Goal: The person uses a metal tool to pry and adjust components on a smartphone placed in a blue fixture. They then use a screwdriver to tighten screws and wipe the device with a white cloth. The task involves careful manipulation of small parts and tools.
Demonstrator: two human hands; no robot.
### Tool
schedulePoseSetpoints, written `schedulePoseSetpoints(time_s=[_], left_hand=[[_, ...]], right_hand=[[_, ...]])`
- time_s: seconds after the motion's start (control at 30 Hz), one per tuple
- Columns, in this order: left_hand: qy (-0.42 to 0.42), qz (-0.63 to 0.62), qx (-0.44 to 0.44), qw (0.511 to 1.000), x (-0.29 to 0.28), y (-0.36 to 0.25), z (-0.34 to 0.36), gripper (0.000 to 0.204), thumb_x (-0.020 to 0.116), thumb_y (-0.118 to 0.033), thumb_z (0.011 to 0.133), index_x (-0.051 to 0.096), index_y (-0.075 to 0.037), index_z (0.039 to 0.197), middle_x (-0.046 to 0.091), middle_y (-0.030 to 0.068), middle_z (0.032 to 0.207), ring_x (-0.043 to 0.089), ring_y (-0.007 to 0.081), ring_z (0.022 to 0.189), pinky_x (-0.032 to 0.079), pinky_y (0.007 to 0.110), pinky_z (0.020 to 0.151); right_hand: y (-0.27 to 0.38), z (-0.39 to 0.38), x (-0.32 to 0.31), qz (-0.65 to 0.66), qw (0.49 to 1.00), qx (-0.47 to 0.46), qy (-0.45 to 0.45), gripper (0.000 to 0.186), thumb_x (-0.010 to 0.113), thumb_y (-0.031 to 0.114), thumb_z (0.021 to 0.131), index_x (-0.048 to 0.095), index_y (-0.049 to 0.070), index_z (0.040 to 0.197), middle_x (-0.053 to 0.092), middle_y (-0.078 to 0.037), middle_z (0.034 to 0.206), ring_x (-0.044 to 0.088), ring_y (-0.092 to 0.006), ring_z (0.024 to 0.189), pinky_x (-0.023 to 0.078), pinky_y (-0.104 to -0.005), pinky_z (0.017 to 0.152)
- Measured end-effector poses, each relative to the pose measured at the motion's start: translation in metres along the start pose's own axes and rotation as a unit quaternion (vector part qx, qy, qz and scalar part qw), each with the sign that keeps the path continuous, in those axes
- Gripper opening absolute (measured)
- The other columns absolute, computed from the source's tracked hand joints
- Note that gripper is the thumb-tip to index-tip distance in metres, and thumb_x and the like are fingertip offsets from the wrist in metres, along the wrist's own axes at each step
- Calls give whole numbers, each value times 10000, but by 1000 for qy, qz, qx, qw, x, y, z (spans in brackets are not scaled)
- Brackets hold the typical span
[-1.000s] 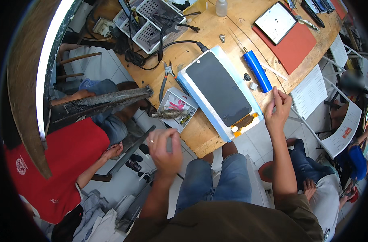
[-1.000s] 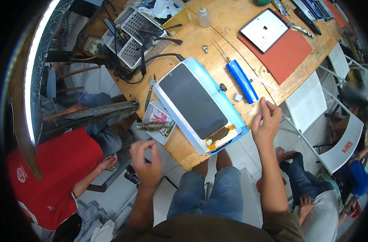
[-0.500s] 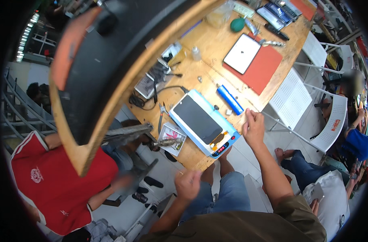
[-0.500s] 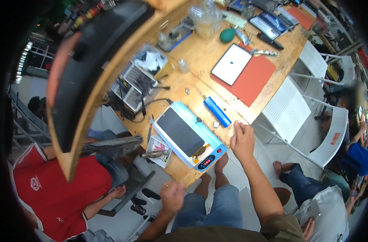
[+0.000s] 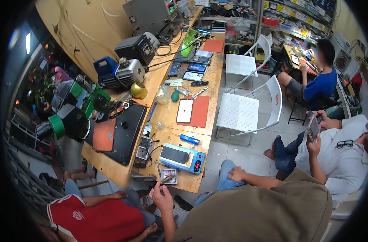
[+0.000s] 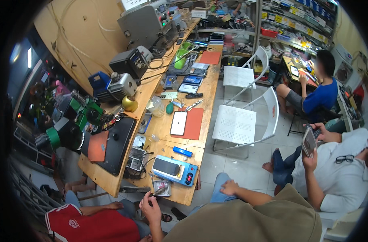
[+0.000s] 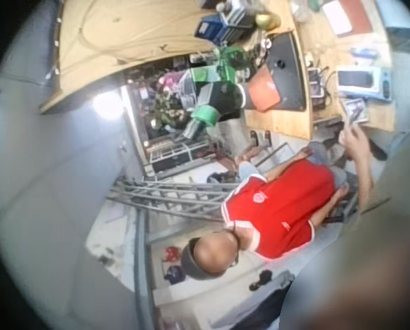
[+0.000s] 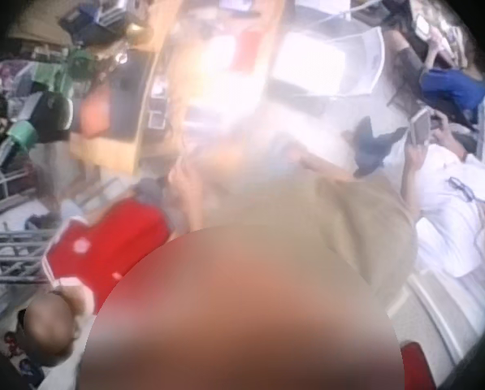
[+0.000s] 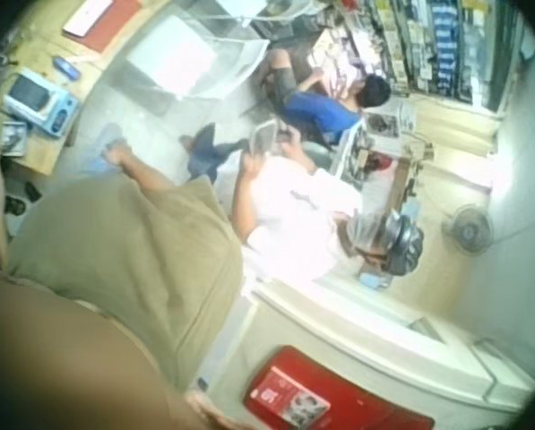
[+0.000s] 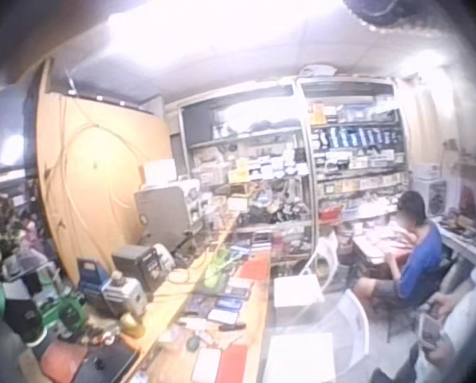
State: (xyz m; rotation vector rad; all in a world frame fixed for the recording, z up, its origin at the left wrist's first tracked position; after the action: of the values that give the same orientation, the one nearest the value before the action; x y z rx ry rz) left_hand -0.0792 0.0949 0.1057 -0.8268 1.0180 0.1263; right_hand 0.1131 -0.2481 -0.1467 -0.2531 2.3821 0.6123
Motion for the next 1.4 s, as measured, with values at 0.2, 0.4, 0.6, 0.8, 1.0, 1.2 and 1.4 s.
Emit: schedulePoseSetpoints(time_s=[0.2,0.4,0.6,0.8,1.0,1.2,1.4], left_hand=[[43,-40,59,997,28,-36,16,337,689,-140,973,711,-38,1293,756,113,971,692,324,1018,402,492,1118],[-12,-30,86,996,58,-115,82,248,680,-88,969,717,-49,1211,735,116,978,692,332,983,447,469,1055],[-249,87,42,964,24,-159,188,194,657,1,964,715,-6,1149,718,153,1029,684,335,957,521,431,928],[-226,148,13,963,16,-203,221,180,614,-39,1051,737,25,935,679,169,887,645,341,908,493,477,875],[11,-50,50,997,177,-257,228,141,624,-114,993,687,7,1024,665,225,1082,644,398,1048,477,484,1001],[221,-37,92,970,275,-266,281,169,713,-97,989,698,11,1119,711,190,981,683,410,956,476,497,1057],[259,-98,38,960,293,-274,282,144,714,-133,1014,784,-35,935,753,121,806,724,355,804,571,428,893]], right_hand=[[-28,30,-105,111,972,0,-207,313,688,364,927,802,78,984,773,-221,940,742,-439,945,590,-531,871],[-29,77,-142,169,943,-107,-267,234,689,266,967,779,50,974,752,-239,919,723,-460,874,581,-524,816],[-53,131,-187,-58,973,-223,35,383,651,387,961,812,78,1120,771,-235,1046,734,-444,962,578,-527,880],[-39,185,-312,60,971,-213,96,612,665,298,1022,509,116,1585,709,-230,1258,663,-403,1218,518,-506,1025],[-18,212,-334,155,971,-165,77,781,684,357,1027,338,106,1681,513,-312,1503,573,-488,1344,477,-525,1123],[-59,220,-288,213,962,-126,116,635,684,392,1017,526,89,1552,598,-285,1478,616,-503,1298,511,-541,1084],[-172,244,-255,101,987,-121,29,526,732,343,930,693,22,1344,762,-254,1148,743,-429,1025,584,-522,892]])
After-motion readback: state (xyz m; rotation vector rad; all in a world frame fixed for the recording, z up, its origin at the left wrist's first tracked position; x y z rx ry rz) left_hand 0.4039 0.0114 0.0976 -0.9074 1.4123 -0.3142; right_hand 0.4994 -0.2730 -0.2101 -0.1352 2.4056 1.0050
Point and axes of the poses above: each hand's wrist, its own z-axis towards the middle knuckle, its own x-axis out of the palm, y = z × x, the point moved 4 cm from there along z, towards the middle knuckle
